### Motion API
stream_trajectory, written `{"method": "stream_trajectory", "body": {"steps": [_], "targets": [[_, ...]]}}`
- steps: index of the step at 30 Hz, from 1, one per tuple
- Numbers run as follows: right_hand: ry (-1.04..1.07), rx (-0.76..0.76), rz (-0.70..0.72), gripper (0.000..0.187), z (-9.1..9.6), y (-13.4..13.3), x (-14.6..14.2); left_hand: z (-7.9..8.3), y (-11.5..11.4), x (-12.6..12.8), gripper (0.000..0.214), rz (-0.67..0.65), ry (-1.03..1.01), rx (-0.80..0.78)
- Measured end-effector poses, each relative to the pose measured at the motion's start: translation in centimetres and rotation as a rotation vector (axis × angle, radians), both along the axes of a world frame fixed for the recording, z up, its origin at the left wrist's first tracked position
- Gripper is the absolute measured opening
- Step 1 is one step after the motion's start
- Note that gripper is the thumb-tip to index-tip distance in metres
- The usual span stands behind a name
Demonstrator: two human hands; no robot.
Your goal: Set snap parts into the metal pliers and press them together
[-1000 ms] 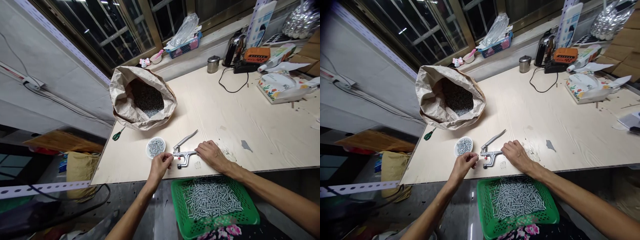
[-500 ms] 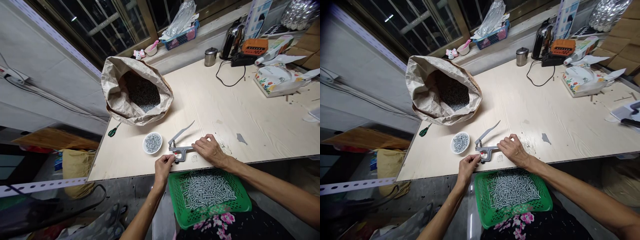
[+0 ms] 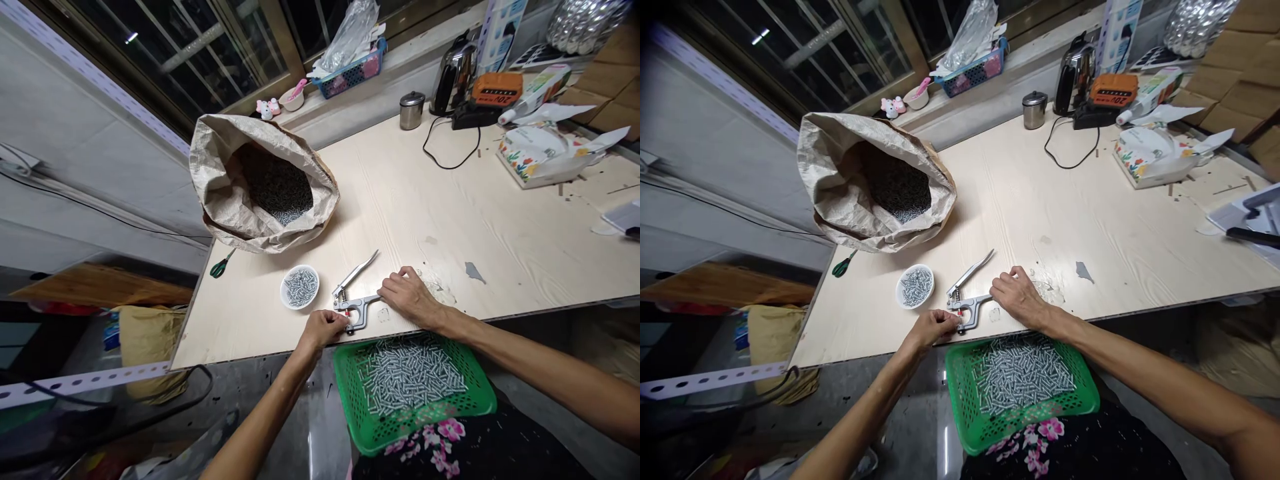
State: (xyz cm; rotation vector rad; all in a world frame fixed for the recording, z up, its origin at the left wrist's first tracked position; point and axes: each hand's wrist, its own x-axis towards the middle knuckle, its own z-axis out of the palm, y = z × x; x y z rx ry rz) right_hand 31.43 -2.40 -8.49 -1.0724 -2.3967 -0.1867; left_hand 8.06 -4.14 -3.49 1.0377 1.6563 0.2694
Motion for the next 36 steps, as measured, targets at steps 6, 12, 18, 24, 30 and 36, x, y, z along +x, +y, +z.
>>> {"method": "stream_trajectory", "body": {"steps": [6,12,18,24,30,36], "targets": [[0.003,-0.147,0.002,0.017,0.3,-0.3,-0.1,0.0,-0.1,-0.3,0.043,-0.141,0.002,-0.023],[0.042,-0.369,0.098,0.020,1.5,1.0,1.0,0.1,-0.2,0.1,0.041,-0.157,-0.013,-0.035],[0.016,-0.304,-0.016,0.013,1.4,5.3,0.9,0.6,0.2,0.4,0.041,-0.196,-0.007,-0.089],[-0.056,-0.300,0.078,0.013,0.7,7.6,-0.5,0.5,0.6,0.4,0.046,-0.235,0.021,-0.109],[-0.068,-0.303,0.071,0.014,0.9,8.3,-1.2,1.0,0.6,1.0,0.047,-0.220,0.039,-0.128],[-0.012,-0.384,0.131,0.036,1.6,7.1,0.1,1.3,0.2,1.2,0.048,-0.157,0.011,-0.121]]}}
